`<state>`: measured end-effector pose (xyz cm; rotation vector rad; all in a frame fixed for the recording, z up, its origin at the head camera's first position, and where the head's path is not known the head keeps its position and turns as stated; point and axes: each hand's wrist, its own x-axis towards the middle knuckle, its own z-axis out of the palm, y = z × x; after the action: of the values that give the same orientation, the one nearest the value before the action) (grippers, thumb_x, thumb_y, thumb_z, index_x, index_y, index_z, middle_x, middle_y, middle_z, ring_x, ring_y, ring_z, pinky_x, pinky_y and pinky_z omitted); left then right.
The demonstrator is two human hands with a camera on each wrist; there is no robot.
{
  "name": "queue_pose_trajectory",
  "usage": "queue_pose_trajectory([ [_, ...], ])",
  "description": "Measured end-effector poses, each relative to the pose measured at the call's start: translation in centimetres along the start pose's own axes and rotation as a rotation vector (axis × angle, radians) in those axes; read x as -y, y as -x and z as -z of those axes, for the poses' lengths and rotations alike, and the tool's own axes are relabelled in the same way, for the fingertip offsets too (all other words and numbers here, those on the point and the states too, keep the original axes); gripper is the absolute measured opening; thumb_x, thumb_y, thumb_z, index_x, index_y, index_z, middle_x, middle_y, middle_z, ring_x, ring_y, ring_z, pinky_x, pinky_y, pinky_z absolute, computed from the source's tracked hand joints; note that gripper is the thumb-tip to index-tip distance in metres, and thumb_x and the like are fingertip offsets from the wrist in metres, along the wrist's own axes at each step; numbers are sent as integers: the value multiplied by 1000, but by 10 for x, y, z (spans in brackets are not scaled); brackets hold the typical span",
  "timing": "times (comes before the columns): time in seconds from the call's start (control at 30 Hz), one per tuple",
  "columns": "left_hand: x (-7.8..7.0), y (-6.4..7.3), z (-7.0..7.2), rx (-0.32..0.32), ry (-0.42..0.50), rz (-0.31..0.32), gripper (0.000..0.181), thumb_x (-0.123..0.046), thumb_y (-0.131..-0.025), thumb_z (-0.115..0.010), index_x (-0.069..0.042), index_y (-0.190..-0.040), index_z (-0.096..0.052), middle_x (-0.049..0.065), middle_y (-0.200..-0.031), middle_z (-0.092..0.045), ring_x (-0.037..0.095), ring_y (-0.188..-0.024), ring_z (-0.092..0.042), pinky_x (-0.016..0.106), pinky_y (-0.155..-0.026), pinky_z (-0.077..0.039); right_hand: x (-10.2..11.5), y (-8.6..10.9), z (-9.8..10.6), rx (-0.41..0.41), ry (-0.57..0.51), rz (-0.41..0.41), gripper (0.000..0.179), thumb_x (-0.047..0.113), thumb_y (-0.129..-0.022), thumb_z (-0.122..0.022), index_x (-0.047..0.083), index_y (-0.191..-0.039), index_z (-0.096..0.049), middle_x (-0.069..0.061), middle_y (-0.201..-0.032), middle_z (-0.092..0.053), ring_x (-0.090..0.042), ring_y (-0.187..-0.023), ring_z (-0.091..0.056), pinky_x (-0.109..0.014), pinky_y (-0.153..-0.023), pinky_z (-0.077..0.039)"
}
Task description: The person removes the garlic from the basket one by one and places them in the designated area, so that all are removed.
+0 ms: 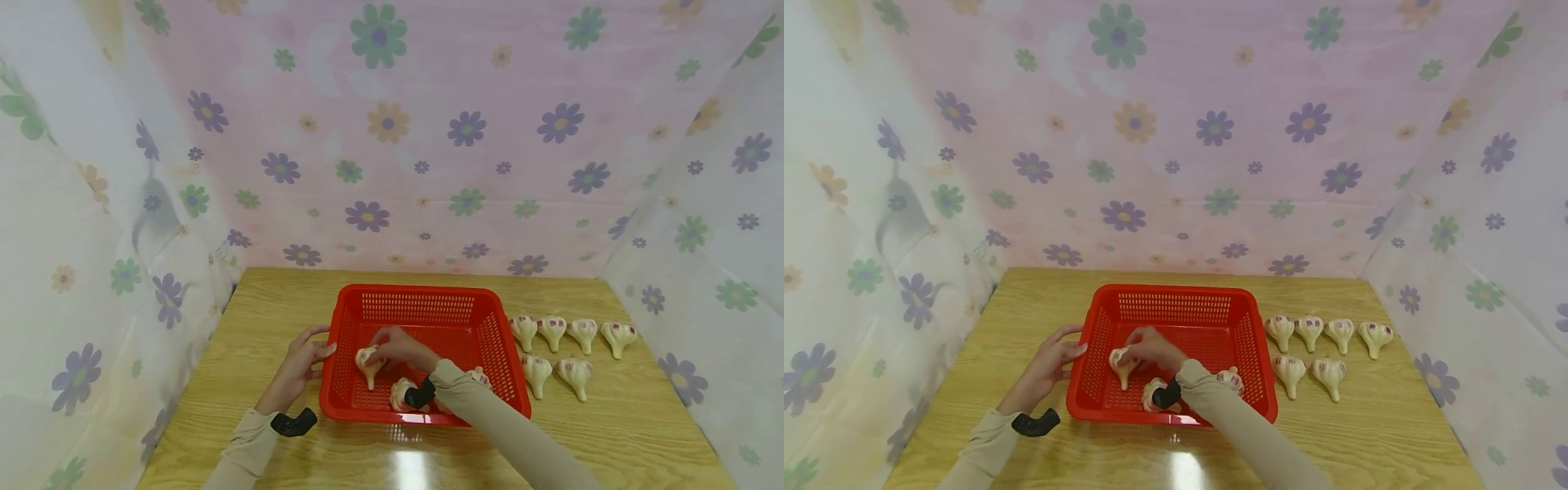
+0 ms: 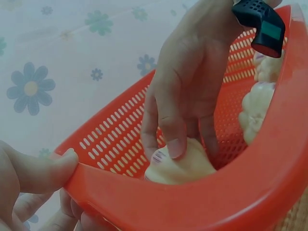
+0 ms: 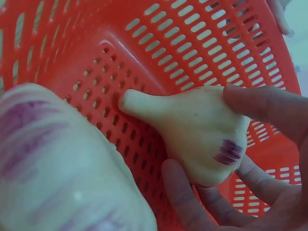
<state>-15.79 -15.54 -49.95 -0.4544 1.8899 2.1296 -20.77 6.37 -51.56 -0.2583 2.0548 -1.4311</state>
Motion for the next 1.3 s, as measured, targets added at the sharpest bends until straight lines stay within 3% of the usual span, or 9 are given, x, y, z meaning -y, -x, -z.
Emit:
queue_pose_trajectory([
  [0.27,1,0,0,6,4,6,45,-8,-88,-64,-13,-130,-50,11,-100,-63,22,-80,-62,38,-63,-53,1,6,6,19,-21,40,37,10,-77,-75,-3,-108,-58,-12,-95,-60,-22,-69,-62,-44,-69,-54],
  [0.47,2,-2,4,-2,13,11,48,-7,-87,-65,-11,-131,-49,9,-97,-64,20,-79,-62,38,-63,-53,1,12,21,15,-47,73,34,3,-82,-67,-5,-113,-54,-14,-94,-60,-31,-77,-63,-49,-76,-52],
  [0.6,3,-2,7,-6,27,5,47,-8,-87,-64,-11,-131,-49,9,-97,-64,20,-79,-63,38,-64,-53,-1,14,24,40,-5,65,32,4,-84,-66,-6,-112,-56,-15,-97,-62,-31,-81,-63,-49,-76,-52],
  [0.8,3,-2,7,5,23,5,47,-9,-87,-65,-12,-132,-48,10,-99,-64,21,-81,-63,39,-67,-53,-1,14,17,110,31,18,41,10,-82,-72,-4,-116,-55,-17,-108,-59,-31,-85,-62,-46,-74,-52],
  [1.03,2,-3,5,2,30,7,46,-8,-88,-63,-13,-131,-49,9,-99,-64,22,-83,-63,39,-67,-53,8,12,-1,220,37,-47,38,13,-80,-75,2,-111,-56,-12,-102,-58,-36,-89,-63,-47,-78,-52],
  [1.3,2,-3,2,5,25,13,47,-7,-87,-65,-11,-131,-49,6,-94,-65,20,-80,-62,38,-66,-53,16,6,-17,237,114,-74,30,15,-78,-76,4,-101,-60,-9,-96,-59,-24,-77,-61,-42,-70,-54],
])
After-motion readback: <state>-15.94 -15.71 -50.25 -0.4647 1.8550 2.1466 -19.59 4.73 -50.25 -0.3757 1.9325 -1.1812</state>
